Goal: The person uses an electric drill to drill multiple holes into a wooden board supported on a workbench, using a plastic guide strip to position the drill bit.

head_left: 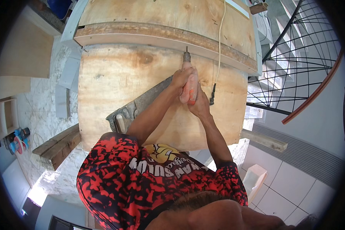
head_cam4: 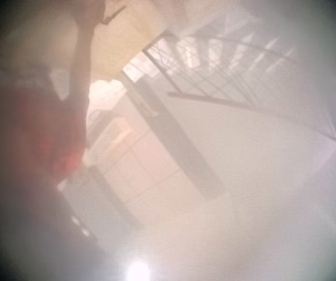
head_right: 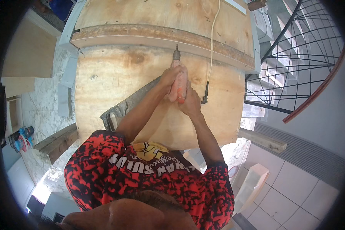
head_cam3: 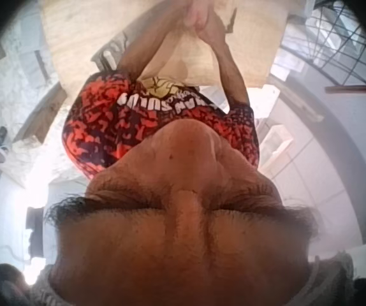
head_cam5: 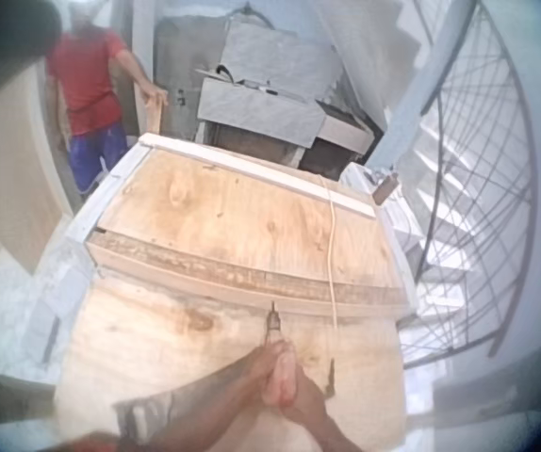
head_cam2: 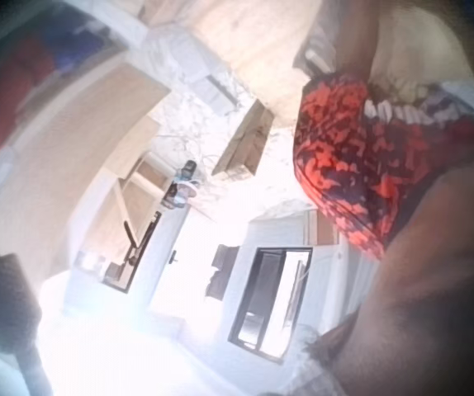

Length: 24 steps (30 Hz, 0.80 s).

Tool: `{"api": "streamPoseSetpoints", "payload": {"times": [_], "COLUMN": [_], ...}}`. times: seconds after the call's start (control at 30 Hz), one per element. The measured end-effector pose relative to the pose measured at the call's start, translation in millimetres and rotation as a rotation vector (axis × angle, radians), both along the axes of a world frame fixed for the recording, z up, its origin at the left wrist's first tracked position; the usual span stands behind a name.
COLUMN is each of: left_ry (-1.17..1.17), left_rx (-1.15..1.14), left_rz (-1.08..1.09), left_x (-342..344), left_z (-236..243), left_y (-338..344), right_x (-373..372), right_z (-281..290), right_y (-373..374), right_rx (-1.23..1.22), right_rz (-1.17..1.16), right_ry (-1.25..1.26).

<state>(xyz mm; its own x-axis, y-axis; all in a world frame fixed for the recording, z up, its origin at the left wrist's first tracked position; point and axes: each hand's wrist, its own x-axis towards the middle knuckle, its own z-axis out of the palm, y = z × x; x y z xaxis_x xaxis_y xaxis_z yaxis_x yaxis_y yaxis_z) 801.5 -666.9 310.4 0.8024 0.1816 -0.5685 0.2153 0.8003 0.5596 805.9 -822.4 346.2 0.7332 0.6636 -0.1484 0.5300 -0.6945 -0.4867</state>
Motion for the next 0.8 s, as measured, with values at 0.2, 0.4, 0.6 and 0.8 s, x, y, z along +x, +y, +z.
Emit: {"api": "streamPoseSetpoints", "payload": {"times": [0.2,0.4,0.6,0.8], "left_ry": [-0.114,-0.093,-0.141,-0.114], "left_rx": [-0.163,-0.194,-0.224,-0.237], "left_rz": [-0.01,-0.002,0.008,0.006], "left_x": [1,4,9,7], "left_z": [-22,-11,-20,-14], "left_y": [-5,-7,-12,-11], "right_x": [2,11,28,47], "right_z": [-14,6,26,25], "right_y": [-13,-14,-13,-14], "right_rx": [-0.163,-0.117,-0.202,-0.264], "right_rz": [0.093,-0.011,0.089,0.157], "right_ry": [-0.261,-0.051,0.156,0.318]}}
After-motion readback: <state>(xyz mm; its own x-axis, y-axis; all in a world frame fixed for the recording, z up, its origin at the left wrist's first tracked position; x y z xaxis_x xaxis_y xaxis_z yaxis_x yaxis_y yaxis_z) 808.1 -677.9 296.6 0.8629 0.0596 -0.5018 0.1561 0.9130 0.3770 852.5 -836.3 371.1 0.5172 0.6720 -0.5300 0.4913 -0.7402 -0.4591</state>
